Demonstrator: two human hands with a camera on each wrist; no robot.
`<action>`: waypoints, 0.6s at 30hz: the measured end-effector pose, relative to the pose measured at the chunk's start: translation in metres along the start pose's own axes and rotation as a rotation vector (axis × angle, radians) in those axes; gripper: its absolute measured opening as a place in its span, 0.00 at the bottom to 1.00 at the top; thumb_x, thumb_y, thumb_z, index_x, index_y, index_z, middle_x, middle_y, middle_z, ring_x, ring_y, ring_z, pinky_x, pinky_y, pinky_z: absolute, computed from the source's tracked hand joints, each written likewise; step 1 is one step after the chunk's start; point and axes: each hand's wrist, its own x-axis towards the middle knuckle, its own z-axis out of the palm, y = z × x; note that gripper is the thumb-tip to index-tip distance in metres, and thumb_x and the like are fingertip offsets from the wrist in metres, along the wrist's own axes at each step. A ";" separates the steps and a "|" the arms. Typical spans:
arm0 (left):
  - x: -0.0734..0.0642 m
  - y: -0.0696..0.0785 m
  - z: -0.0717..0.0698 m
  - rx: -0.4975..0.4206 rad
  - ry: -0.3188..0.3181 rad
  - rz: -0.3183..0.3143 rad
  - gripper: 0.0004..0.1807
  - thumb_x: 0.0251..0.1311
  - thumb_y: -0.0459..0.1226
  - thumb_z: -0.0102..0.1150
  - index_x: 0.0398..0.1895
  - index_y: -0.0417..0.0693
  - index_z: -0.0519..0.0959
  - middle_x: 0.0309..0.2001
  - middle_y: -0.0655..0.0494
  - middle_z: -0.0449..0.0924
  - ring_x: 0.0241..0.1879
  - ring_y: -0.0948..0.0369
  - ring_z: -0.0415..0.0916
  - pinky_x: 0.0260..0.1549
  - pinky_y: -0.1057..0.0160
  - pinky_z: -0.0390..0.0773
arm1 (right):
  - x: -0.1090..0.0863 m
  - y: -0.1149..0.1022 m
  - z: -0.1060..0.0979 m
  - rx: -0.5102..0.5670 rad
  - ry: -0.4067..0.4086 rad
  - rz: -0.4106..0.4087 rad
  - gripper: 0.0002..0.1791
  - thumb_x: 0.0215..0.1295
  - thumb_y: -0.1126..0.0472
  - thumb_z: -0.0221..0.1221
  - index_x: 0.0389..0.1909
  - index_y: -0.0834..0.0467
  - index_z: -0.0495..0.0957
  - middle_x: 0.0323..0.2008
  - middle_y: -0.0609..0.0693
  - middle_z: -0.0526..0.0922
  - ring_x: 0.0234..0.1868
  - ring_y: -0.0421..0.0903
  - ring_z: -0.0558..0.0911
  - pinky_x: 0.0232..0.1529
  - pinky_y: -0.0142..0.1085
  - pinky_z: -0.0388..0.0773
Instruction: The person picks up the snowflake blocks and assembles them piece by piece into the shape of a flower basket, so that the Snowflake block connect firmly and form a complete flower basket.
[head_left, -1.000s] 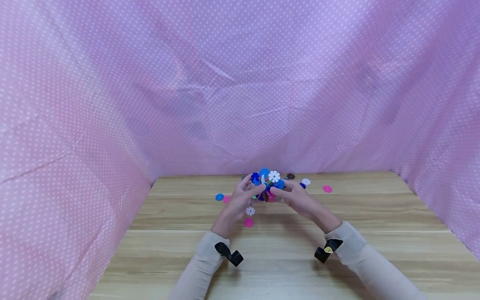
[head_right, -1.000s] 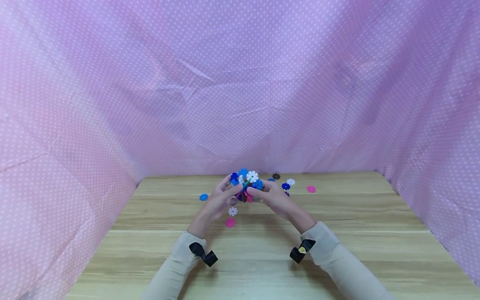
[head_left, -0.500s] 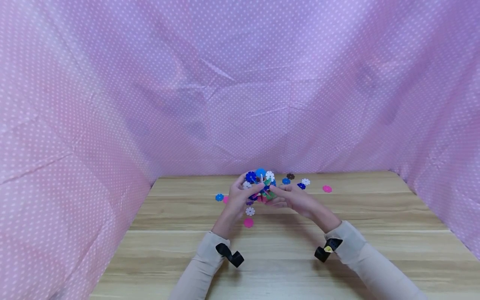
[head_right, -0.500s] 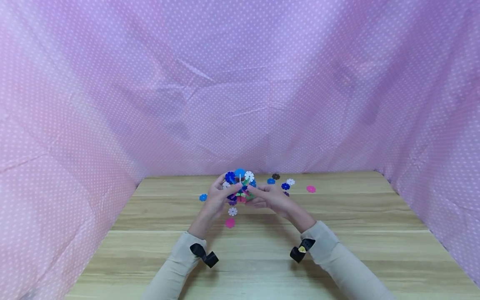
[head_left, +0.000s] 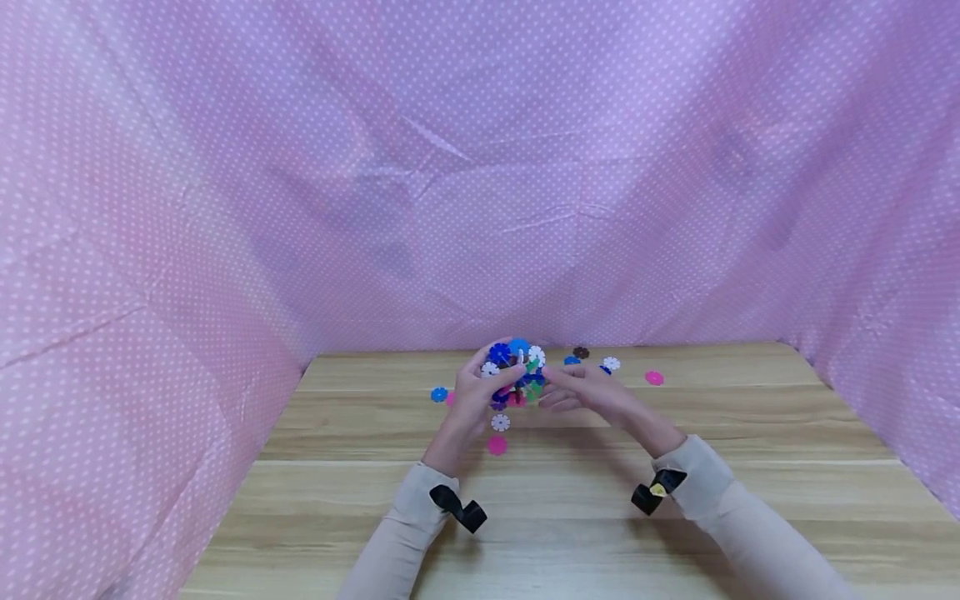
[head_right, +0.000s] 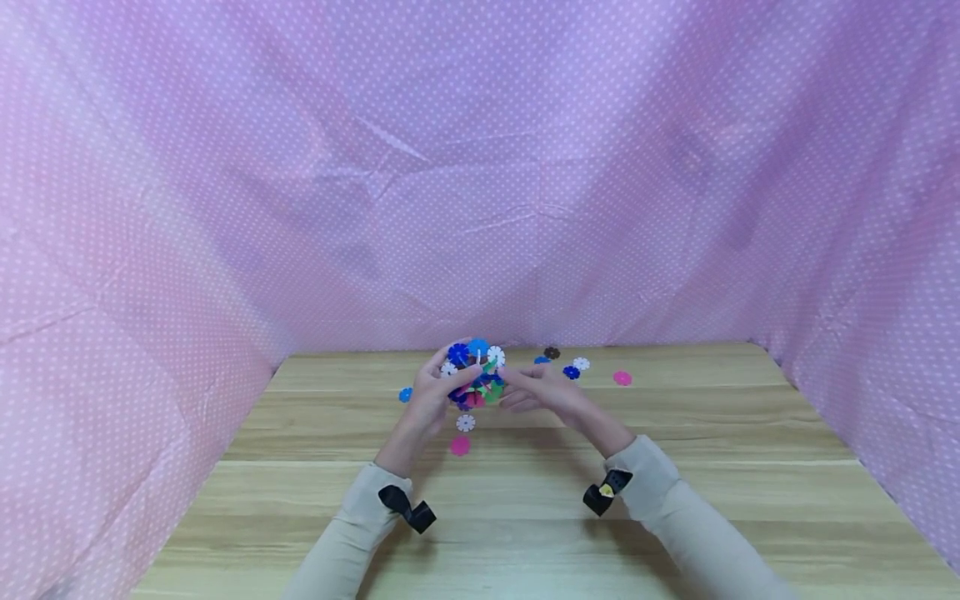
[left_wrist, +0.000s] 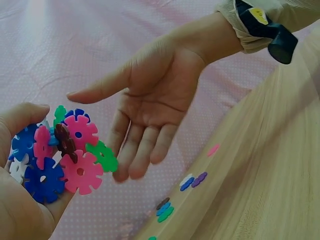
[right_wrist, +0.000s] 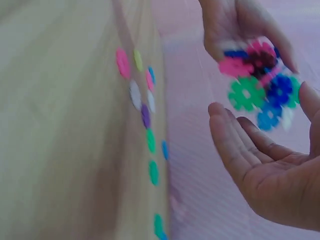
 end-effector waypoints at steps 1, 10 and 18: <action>0.001 0.000 0.000 -0.005 0.004 -0.009 0.31 0.58 0.34 0.71 0.66 0.54 0.76 0.62 0.44 0.77 0.56 0.53 0.81 0.51 0.51 0.85 | 0.000 -0.002 -0.005 -0.022 0.024 0.001 0.32 0.80 0.45 0.50 0.63 0.71 0.73 0.56 0.71 0.82 0.58 0.66 0.82 0.62 0.54 0.79; 0.006 -0.002 -0.007 -0.038 -0.009 -0.054 0.30 0.60 0.36 0.71 0.67 0.54 0.75 0.64 0.45 0.76 0.58 0.51 0.81 0.54 0.53 0.84 | 0.001 -0.009 -0.061 -0.402 0.185 -0.069 0.25 0.74 0.51 0.59 0.59 0.68 0.78 0.50 0.62 0.86 0.49 0.53 0.86 0.51 0.40 0.84; 0.010 -0.005 -0.012 -0.051 -0.024 -0.098 0.28 0.62 0.37 0.69 0.66 0.51 0.75 0.63 0.45 0.77 0.58 0.52 0.81 0.57 0.55 0.83 | 0.010 0.031 -0.099 -0.725 0.122 -0.204 0.15 0.61 0.70 0.67 0.47 0.75 0.81 0.41 0.69 0.87 0.39 0.56 0.86 0.41 0.37 0.85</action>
